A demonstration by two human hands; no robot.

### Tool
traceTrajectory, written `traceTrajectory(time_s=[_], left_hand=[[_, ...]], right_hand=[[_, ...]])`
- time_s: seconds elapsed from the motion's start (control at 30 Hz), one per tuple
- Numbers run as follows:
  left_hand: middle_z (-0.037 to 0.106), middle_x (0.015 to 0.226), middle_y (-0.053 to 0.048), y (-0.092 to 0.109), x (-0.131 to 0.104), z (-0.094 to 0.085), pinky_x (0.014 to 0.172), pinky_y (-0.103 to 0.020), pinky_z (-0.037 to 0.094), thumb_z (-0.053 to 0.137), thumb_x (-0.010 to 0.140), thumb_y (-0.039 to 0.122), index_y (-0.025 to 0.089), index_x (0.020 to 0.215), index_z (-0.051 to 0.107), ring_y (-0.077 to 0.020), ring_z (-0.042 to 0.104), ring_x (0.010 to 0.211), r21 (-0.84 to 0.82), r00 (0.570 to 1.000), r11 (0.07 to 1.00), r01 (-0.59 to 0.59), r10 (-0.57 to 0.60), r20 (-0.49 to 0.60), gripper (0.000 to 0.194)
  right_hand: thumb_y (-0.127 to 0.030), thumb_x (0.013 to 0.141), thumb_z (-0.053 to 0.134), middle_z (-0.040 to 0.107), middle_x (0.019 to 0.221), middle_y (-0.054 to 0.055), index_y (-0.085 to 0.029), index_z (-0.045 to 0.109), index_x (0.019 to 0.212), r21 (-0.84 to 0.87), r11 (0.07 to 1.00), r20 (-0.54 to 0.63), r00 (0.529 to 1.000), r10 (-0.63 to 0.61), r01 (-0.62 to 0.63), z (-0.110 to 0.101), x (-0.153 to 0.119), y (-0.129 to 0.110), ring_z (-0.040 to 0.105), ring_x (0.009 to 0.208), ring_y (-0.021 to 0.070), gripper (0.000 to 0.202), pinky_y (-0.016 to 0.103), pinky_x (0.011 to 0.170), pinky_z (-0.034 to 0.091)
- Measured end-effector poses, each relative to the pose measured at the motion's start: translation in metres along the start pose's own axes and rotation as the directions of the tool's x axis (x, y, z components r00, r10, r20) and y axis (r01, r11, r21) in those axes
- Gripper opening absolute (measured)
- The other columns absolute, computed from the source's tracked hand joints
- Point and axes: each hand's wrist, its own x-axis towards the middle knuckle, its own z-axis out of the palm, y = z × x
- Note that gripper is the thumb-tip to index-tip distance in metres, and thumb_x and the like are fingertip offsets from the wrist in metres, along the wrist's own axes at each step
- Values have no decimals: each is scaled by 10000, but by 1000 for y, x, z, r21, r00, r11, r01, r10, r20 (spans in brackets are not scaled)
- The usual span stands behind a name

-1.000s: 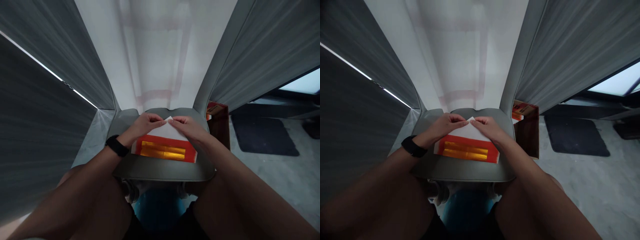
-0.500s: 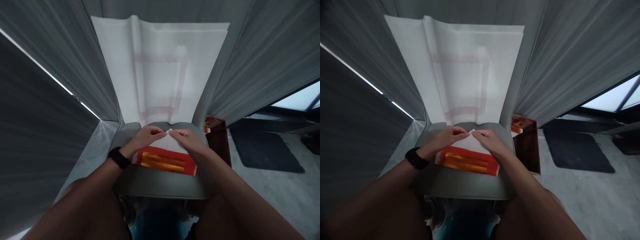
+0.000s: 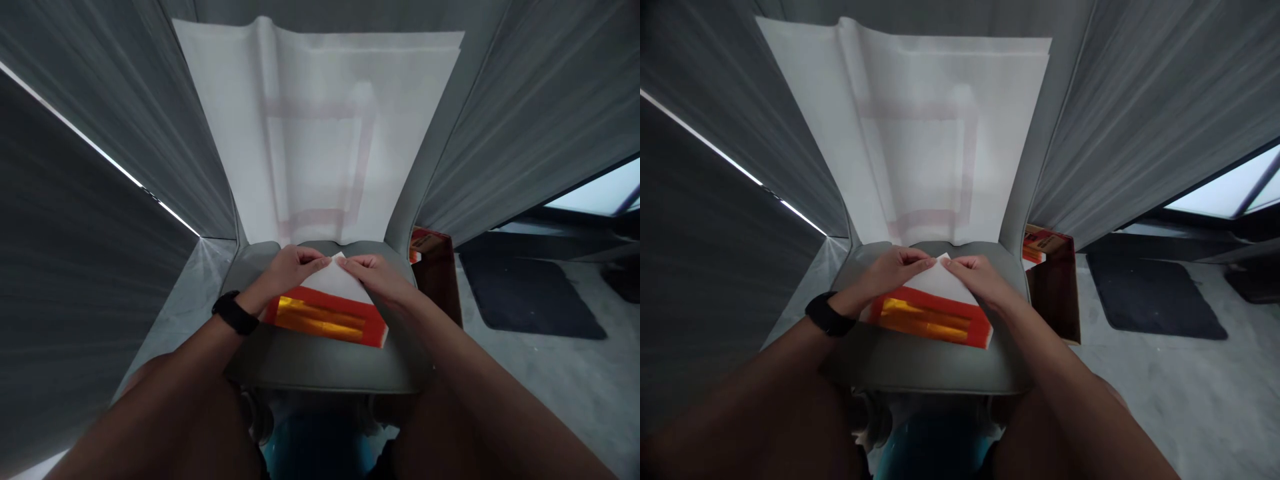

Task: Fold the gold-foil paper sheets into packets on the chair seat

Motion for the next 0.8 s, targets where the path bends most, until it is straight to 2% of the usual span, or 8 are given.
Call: traceTrajectory(time_s=[0.13, 0.23, 0.43, 0.53, 0.63, 0.73, 0.8], left_hand=[[767, 860, 5, -1, 1, 0, 667, -256, 481, 619, 940, 486, 236, 885, 782, -186, 663, 813, 1, 991, 1000, 14, -14, -132, 303], [776, 850, 18, -2, 0, 0, 698, -267, 502, 622, 930, 459, 261, 865, 774, -190, 678, 817, 9, 986, 1000, -12, 13, -165, 258], [795, 883, 3, -2, 0, -13, 738, -301, 536, 620, 941, 391, 264, 839, 759, -207, 702, 827, 26, 951, 999, -31, 38, -307, 214], [797, 891, 4, 2, -6, -17, 765, -306, 541, 639, 952, 364, 265, 844, 758, -207, 709, 837, 13, 946, 999, -43, 45, -323, 189], [797, 902, 14, 6, -13, -20, 782, -303, 535, 647, 969, 337, 261, 859, 763, -197, 706, 842, 11, 944, 999, -45, 46, -328, 177], [791, 897, 16, 7, -17, -25, 782, -297, 526, 651, 986, 323, 246, 874, 768, -185, 698, 829, 10, 930, 999, -48, 48, -364, 179], [789, 895, 12, 6, -17, -28, 780, -293, 524, 663, 986, 319, 234, 877, 770, -180, 694, 820, 0, 917, 998, -62, 56, -395, 174]], right_hand=[[-775, 812, 710, 576, 617, -13, -226, 638, 644, -82, 997, 23, 1000, -7, 8, -4, 0, -2, 473, 573, 128, 578, 259, 512, 325], [-779, 805, 709, 582, 629, -15, -226, 652, 653, -62, 998, 9, 1000, -17, 17, -3, -2, -5, 463, 573, 122, 576, 251, 514, 317], [-781, 809, 726, 664, 692, 1, -221, 739, 737, -98, 995, 91, 996, 5, 4, -8, 0, -2, 526, 616, 132, 564, 247, 539, 361], [-805, 809, 711, 721, 757, 24, -216, 778, 790, -110, 994, 93, 996, 12, -1, -12, 0, 1, 576, 652, 148, 594, 258, 576, 415], [-762, 810, 748, 786, 896, 51, -223, 820, 894, -112, 993, 146, 987, 62, -46, -14, -2, 0, 645, 729, 177, 550, 283, 651, 493], [-704, 801, 795, 811, 1005, 75, -229, 838, 998, -75, 991, 271, 955, 125, -108, -18, -5, -2, 720, 875, 223, 516, 329, 803, 568], [-682, 805, 803, 814, 1022, 83, -231, 837, 1035, -31, 989, 308, 940, 147, -144, -20, -7, -3, 744, 972, 243, 507, 359, 910, 579]])
